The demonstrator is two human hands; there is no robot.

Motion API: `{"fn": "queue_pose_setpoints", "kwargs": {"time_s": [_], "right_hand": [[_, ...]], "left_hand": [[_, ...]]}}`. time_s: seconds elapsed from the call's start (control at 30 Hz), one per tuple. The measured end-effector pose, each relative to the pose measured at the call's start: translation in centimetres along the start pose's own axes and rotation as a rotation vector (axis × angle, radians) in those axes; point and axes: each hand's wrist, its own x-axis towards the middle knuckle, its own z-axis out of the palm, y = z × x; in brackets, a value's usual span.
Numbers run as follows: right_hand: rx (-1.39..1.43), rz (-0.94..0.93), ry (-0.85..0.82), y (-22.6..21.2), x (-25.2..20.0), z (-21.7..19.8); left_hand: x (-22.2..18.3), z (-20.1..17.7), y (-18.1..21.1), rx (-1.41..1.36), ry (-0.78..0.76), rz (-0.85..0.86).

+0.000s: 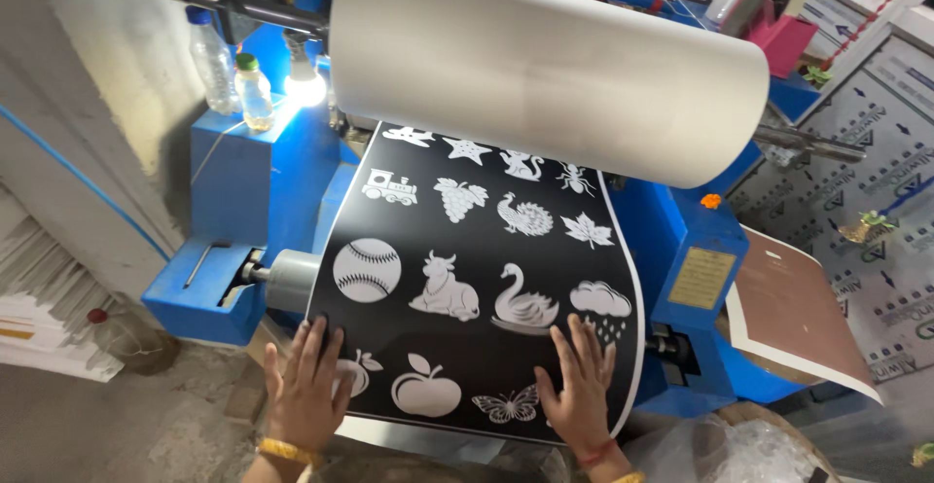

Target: The person uses their hands to press and smooth printed graphics as they emerge from a roller on a printing machine.

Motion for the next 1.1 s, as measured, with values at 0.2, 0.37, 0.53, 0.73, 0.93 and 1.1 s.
{"fn": "queue_pose_setpoints", "kwargs": {"time_s": [0.2,0.37,0.53,0.73,0.93,1.1], "right_hand": [[0.081,-0.245,-0.246,-5.9,4.1,2.4],[0.061,-0.492,-0.198,-10.9,7.0,4.6],[0.022,-0.492,-0.182,-11.2,10.7,6.6],[-0.155,-0.325,-0.153,-4.9,11.9,6.6],[-0.236,-0.198,-0.061,1.4,8.2,2.6],[-0.142,-0.102,0.058,2.7,3.4,-1.3]], "left_hand": [[-7.5,3.1,-1.5,-0.015,-0.066,-0.03],[-10.9,6.0,-2.3,-0.04,0.058,0.005],[-11.0,5.0,-1.5,-0.086,-0.117,-0.052],[-8.2,1.1,1.1,-0.144,-0.162,-0.033],[-5.0,-1.5,3.0,-0.169,-0.161,0.015],[-1.9,-1.5,5.5,-0.212,-0.085,0.06]]}}
